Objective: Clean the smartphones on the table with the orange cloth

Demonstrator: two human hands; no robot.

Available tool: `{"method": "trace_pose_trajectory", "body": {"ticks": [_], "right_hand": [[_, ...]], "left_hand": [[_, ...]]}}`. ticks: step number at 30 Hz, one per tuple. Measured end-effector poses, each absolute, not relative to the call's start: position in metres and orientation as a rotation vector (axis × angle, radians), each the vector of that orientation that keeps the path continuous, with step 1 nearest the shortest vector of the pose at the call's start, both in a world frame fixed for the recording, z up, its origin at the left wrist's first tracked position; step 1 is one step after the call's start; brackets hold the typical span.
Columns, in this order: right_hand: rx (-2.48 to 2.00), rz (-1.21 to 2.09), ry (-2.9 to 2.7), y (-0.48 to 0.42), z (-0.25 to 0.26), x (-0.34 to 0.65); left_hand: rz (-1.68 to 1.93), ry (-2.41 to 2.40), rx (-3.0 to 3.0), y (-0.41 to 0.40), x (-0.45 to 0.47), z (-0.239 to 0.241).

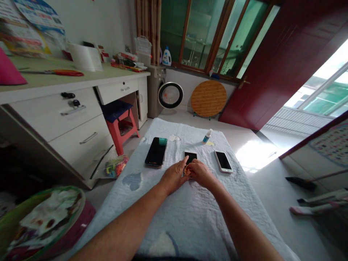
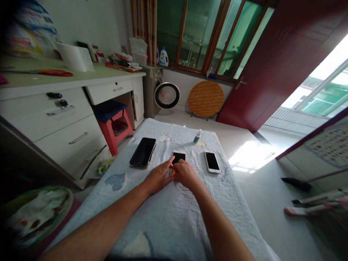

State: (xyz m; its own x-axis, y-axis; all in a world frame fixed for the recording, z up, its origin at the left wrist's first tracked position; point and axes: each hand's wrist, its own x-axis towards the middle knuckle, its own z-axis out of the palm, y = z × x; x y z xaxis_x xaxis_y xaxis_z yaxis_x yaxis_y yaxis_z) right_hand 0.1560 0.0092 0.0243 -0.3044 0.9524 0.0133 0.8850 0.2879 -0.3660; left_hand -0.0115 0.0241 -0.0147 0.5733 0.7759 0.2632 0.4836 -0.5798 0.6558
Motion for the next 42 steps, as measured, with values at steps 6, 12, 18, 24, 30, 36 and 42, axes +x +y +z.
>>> {"method": "trace_pose_trajectory", "body": {"ticks": [6,12,18,24,30,36,42], "right_hand": [[-1.753,0.404,-2.231,0.023,0.024,0.164],[-1.921,0.174,-2.195,0.068,0.016,0.16],[-1.941,0.071,-2.314,0.101,0.015,0.144],[-2.022,0.104,-2.384,0.121,0.019,0.151],[-2.159,0.127,-2.401,0.123,0.025,0.179],[-2.293,0.102,-2.333,0.118,0.03,0.198],[-2.164,0.023,-2.304,0.118,0.031,0.177]], "left_hand": [[0.67,1.062,2.275,0.026,-0.012,-0.016],[0.671,1.025,2.285,0.025,-0.013,-0.009],[0.627,0.995,2.429,0.026,-0.013,-0.008],[0.668,1.036,2.462,0.024,-0.01,-0.016],[0.656,1.061,2.464,0.022,-0.009,-0.016],[0.666,1.049,2.463,0.022,-0.009,-0.019],[0.695,1.049,2.464,0.022,-0.01,-0.02]]}}
